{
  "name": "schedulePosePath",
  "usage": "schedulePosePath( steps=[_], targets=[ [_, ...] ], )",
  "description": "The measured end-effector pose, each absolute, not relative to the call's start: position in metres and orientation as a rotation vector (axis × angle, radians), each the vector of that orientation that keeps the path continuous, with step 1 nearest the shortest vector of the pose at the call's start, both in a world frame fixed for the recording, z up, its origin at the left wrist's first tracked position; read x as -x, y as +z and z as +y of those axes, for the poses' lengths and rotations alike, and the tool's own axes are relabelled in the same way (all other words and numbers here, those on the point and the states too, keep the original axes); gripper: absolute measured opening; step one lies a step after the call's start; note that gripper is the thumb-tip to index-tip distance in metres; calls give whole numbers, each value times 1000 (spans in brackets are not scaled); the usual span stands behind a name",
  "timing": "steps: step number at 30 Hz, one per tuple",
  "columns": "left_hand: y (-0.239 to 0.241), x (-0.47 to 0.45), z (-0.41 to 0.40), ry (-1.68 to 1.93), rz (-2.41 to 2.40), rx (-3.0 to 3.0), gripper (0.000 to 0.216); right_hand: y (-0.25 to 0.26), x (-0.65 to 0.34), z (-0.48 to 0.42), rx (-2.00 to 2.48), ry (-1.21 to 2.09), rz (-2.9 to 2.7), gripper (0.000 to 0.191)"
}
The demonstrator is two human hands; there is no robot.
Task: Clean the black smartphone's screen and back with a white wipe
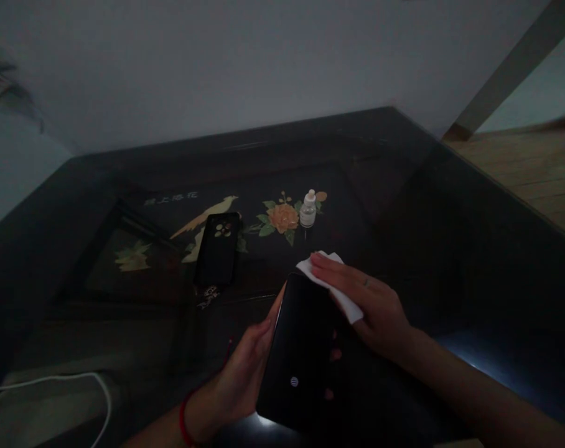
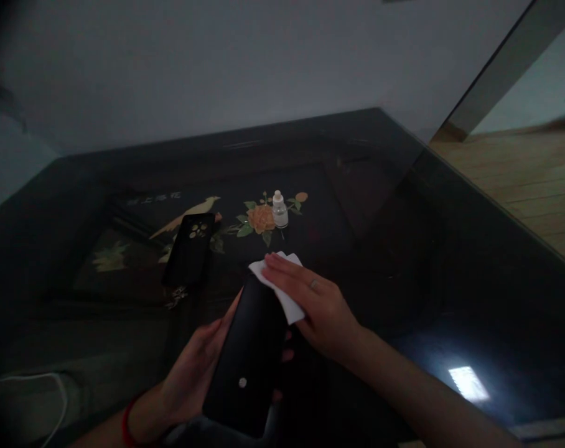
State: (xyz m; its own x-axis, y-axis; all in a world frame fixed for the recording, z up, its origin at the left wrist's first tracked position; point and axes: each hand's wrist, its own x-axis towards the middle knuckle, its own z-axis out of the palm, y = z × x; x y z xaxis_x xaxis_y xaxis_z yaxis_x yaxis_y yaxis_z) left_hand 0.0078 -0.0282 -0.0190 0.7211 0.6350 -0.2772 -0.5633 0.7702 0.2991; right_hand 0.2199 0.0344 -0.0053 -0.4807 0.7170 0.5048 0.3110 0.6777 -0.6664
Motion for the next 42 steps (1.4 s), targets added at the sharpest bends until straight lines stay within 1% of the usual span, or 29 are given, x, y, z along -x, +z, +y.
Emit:
schedulePosePath(
  steps=[3, 7, 8, 11, 13, 16, 17, 21, 22, 26, 28, 32, 34, 37, 38, 40, 42],
  targets=[
    [-19, -11, -28, 774, 518, -198, 52, -6, -212, 25, 583, 372, -2383, 41],
    [-18, -13, -26, 785, 682, -242, 63, -5, -206, 18, 369, 260, -2605, 38],
    [-18, -14, -26, 786, 693, -247, 64, -5, -206, 18, 403, 247, -2576, 39],
    [-16, -13, -26, 788, 710, -260, 61, -7, -207, 21, 701, 191, -2403, 41],
    [-16, -12, -26, 781, 725, -270, 59, -8, -206, 20, 745, 175, -2404, 42],
    [-15, -12, -26, 772, 754, -279, 58, -9, -202, 17, 520, 183, -2538, 38],
    [-15, -12, -26, 768, 763, -280, 57, -9, -201, 17, 506, 174, -2545, 38],
    [-14, -12, -25, 770, 777, -281, 58, -10, -202, 19, 771, 121, -2410, 41],
    [-14, -12, -25, 775, 779, -281, 56, -9, -201, 19, 768, 131, -2410, 41],
    [-12, -10, -22, 784, 793, -285, 40, -8, -197, 13, 440, 223, -2562, 37],
    [-12, -9, -22, 789, 797, -287, 38, -9, -198, 14, 459, 222, -2558, 38],
    [-14, -10, -22, 817, 792, -282, 56, -11, -204, 17, 757, 116, -2454, 39],
    [-16, -10, -22, 834, 794, -272, 64, -10, -201, 13, 640, 105, -2517, 38],
    [-18, -8, -22, 848, 774, -248, 67, -8, -197, 7, 387, 153, -2596, 37],
    [-18, -7, -22, 849, 763, -241, 67, -8, -199, 9, 411, 162, -2580, 37],
    [-17, -5, -21, 833, 713, -221, 65, -9, -207, 20, 636, 164, -2485, 39],
    [-15, -4, -21, 792, 612, -207, 64, -8, -221, 35, 885, 166, -2330, 46]
  ],
)
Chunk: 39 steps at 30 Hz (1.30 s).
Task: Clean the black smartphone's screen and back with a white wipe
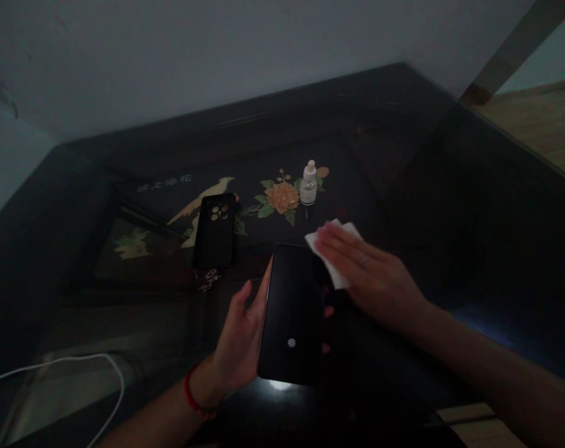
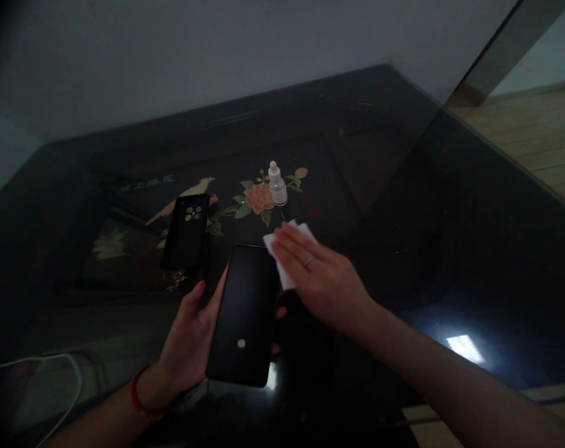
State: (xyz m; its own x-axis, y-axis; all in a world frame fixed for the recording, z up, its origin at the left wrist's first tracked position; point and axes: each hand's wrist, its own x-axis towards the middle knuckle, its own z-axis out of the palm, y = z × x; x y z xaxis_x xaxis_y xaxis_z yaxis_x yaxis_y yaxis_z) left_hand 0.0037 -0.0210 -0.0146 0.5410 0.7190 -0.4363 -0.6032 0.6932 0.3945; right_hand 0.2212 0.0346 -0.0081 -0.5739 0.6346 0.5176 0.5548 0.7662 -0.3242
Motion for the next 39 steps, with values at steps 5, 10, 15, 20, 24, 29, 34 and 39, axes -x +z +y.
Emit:
schedulePosePath(
  steps=[5, 10, 15, 20, 24, 29, 34, 39],
  targets=[
    [-11, -3, -19, 762, 426, -214, 67, 0, -238, 47, 1013, 85, -2155, 56],
    [-14, -3, -19, 797, 446, -185, 61, -5, -215, 29, 712, 183, -2308, 46],
    [-14, -9, -22, 818, 515, -119, 65, -11, -199, 26, 713, 142, -2413, 40],
    [-9, -6, -21, 757, 587, -97, 62, -4, -188, 7, 293, 149, -2583, 38],
    [-12, -6, -18, 795, 641, -91, 60, -7, -187, 6, 129, 139, -2564, 38],
    [-14, -11, -18, 829, 650, -92, 63, -13, -191, 14, 484, 140, -2494, 39],
    [-12, -6, -17, 809, 636, -111, 63, -15, -185, 1, -84, 146, -2581, 39],
    [-14, -3, -16, 826, 597, -132, 65, -17, -188, 2, 396, 121, -2531, 39]
  ],
)
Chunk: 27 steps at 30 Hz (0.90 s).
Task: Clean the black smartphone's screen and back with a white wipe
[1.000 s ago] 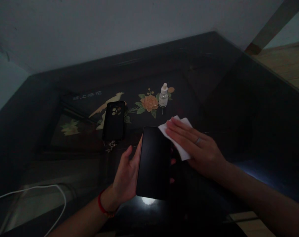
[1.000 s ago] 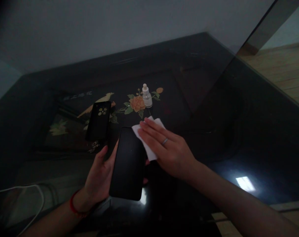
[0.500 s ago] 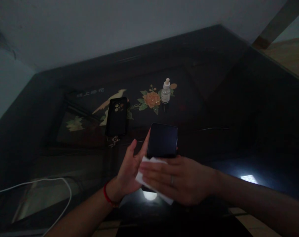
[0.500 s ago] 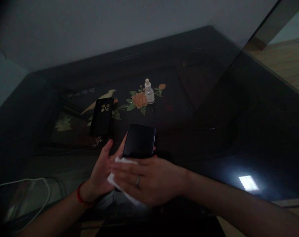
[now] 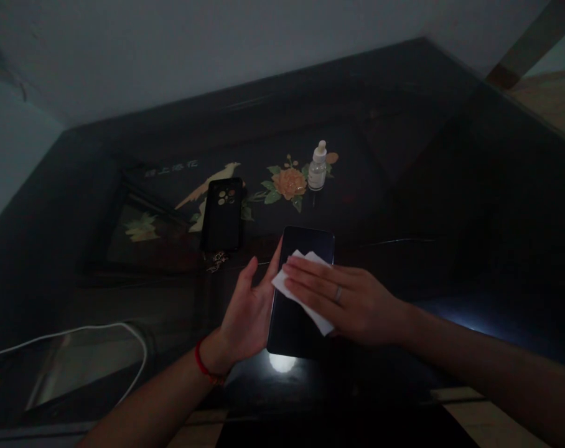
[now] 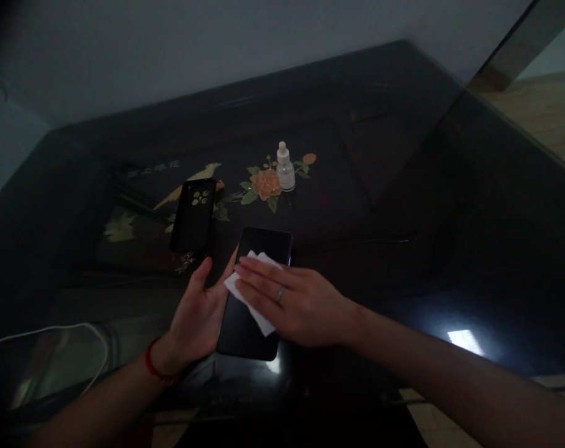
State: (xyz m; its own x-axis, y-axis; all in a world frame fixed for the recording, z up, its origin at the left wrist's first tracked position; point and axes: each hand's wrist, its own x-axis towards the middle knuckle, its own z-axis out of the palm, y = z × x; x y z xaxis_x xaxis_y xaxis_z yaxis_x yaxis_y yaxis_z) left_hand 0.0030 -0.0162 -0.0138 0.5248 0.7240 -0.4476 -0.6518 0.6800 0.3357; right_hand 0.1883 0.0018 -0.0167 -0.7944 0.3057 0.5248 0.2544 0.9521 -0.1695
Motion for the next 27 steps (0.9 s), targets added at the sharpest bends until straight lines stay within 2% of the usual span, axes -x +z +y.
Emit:
schedulePosePath(
  steps=[5, 11, 18, 23, 25, 27],
  targets=[
    [-12, -3, -16, 803, 546, -165, 67, -17, -185, -3, -96, 133, -2567, 37],
    [-16, 3, -17, 911, 599, -105, 63, -16, -203, 16, 482, 76, -2505, 38],
    [-8, 0, -12, 835, 520, -205, 64, -14, -189, -3, -160, 212, -2584, 36],
    [-14, 4, -13, 913, 570, -161, 60, -18, -204, 20, 474, 98, -2548, 36],
    [-14, 3, -13, 915, 582, -150, 60, -17, -205, 19, 488, 94, -2532, 35],
    [-12, 2, -12, 897, 566, -150, 63, -16, -200, 11, 249, 163, -2589, 35]
  ],
)
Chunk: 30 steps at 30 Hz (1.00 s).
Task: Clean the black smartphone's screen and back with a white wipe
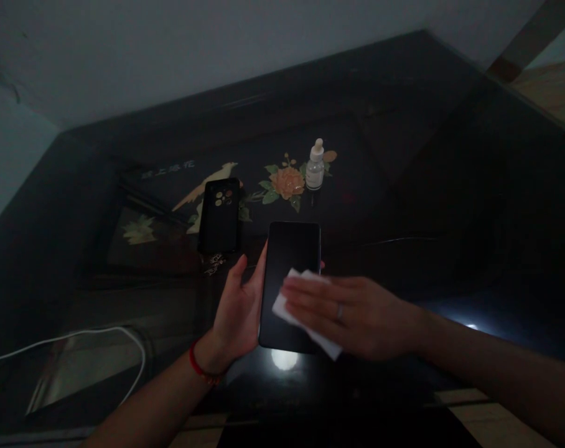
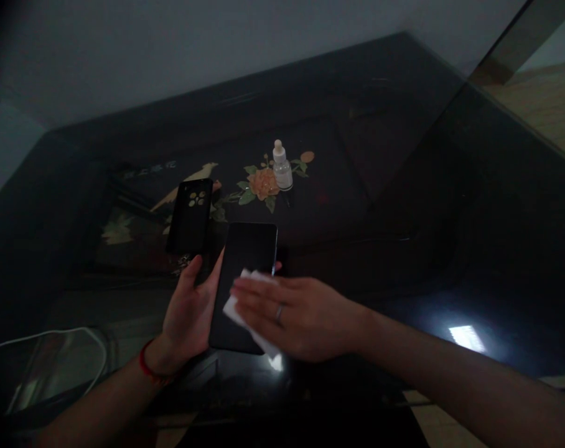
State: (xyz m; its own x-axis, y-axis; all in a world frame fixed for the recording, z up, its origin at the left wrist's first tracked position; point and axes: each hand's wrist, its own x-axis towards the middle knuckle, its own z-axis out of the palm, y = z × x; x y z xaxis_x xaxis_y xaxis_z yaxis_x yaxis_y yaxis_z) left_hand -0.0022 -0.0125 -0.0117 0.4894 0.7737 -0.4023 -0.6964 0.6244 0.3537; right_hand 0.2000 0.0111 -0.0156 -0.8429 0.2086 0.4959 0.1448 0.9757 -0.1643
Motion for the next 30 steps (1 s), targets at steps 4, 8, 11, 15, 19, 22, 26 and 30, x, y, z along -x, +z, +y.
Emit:
schedulePosePath(
  steps=[4, 8, 11, 15, 19, 22, 26, 30],
  targets=[
    [-9, 2, -11, 871, 531, -190, 70, -14, -195, 5, -45, 206, -2594, 37],
    [-12, 6, -10, 944, 571, -167, 61, -15, -206, 20, 451, 78, -2507, 34],
    [-12, 6, -9, 947, 568, -157, 61, -12, -205, 15, 332, 104, -2504, 31],
    [-7, 4, -7, 896, 531, -211, 65, -10, -199, 4, -31, 195, -2560, 33],
    [-9, 7, -9, 897, 526, -212, 60, -12, -208, 19, 378, 140, -2467, 33],
    [-11, 7, -10, 920, 557, -184, 58, -12, -210, 22, 436, 128, -2450, 33],
    [-8, 5, -8, 882, 550, -206, 65, -9, -196, 3, -37, 171, -2531, 34],
    [-8, 6, -10, 884, 510, -230, 63, -13, -203, 14, 158, 141, -2491, 31]
  ],
)
